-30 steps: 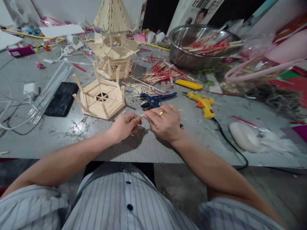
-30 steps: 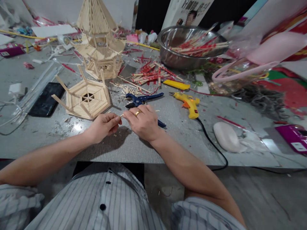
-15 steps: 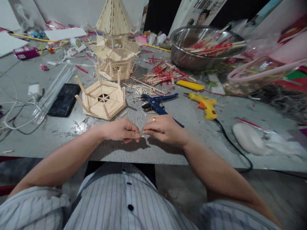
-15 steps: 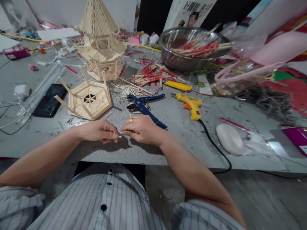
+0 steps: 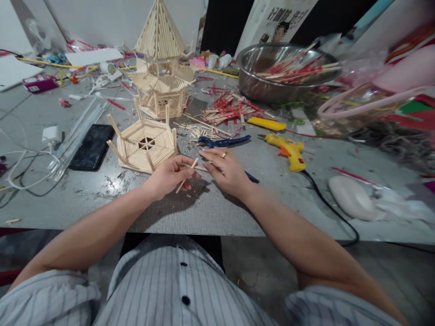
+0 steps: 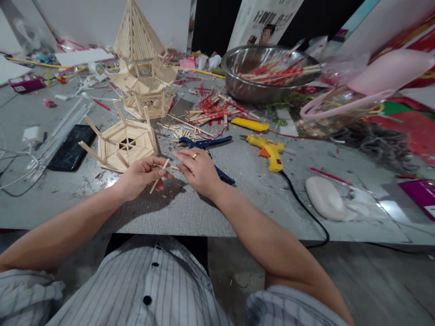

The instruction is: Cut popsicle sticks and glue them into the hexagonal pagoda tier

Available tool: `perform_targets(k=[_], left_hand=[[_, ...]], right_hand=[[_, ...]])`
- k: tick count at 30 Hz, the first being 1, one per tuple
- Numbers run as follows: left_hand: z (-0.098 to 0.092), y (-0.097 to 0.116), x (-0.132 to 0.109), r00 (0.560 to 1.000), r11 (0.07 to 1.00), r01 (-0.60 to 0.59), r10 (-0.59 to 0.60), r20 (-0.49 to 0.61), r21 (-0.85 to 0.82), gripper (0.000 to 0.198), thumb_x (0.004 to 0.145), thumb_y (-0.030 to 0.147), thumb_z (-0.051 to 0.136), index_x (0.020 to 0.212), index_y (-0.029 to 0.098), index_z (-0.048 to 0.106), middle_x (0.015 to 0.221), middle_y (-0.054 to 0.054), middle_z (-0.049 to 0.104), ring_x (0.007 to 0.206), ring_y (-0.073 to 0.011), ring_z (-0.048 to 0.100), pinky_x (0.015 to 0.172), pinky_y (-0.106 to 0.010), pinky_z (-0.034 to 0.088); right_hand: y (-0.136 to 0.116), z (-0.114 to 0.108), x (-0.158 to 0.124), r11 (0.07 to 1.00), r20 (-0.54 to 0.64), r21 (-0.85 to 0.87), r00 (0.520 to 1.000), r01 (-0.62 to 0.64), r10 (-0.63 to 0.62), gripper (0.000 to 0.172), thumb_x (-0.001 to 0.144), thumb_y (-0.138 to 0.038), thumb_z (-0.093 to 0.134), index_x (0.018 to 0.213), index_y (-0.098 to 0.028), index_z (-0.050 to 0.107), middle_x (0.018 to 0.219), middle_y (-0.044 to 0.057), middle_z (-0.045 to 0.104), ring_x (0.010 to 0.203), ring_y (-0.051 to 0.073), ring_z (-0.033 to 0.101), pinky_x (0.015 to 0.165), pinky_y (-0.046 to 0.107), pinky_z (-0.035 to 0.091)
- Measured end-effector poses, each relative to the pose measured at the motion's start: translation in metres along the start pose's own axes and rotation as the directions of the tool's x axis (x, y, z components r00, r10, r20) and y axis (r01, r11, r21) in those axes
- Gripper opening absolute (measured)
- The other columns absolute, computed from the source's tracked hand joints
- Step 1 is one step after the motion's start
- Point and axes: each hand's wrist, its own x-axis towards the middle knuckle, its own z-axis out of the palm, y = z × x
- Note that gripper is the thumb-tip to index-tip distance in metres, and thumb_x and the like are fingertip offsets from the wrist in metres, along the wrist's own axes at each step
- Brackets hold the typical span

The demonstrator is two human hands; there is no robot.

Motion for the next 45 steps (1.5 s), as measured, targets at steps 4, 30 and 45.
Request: perform_targets(k=[4, 30, 45], left_hand=[[0.003, 0.001, 0.000, 0.998, 0.999, 0.050, -0.051, 0.039, 0.022, 0.008, 0.081, 0.015, 0.057, 0.087, 0.013, 0.052, 0.077, -0.003, 0.069, 0.042, -0.0048, 0.056, 0.042, -0.017, 0.046], [0.002, -0.003, -0.002, 0.952, 0.947, -0.196, 0.247, -0.183, 0.255, 0.015, 0.084, 0.029, 0.051, 0.084, 0.015, 0.054, 0.061, 0.004, 0.056, 0.039, -0.0025, 0.041, 0.040, -0.016, 0.032], [0.006, 0.031, -0.056, 0.745, 0.766, -0.507, 0.620, -0.246, 0.395, 0.016, 0.086, 0.032, 0.051, 0.081, 0.018, 0.056, 0.071, -0.001, 0.062, 0.057, -0.0072, 0.052, 0.053, -0.021, 0.041]], right_hand=[[-0.014, -0.007, 0.000, 0.945, -0.031, 0.315, 0.995, -0.084, 0.099, 0.027, 0.089, -0.031, 0.047, 0.110, -0.019, 0.061, 0.088, 0.006, 0.067, 0.081, 0.015, 0.061, 0.074, 0.032, 0.047], [0.044, -0.027, -0.008, 0.747, 0.110, -0.542, 0.849, -0.384, 0.516, 0.031, 0.077, -0.050, 0.056, 0.067, -0.020, 0.059, 0.063, 0.006, 0.061, 0.050, 0.018, 0.051, 0.047, 0.029, 0.029], [0.020, -0.044, -0.001, 0.763, -0.356, 0.110, 0.691, -0.637, 0.629, 0.039, 0.065, -0.062, 0.052, 0.067, -0.023, 0.047, 0.053, 0.004, 0.051, 0.049, 0.018, 0.047, 0.051, 0.035, 0.037]])
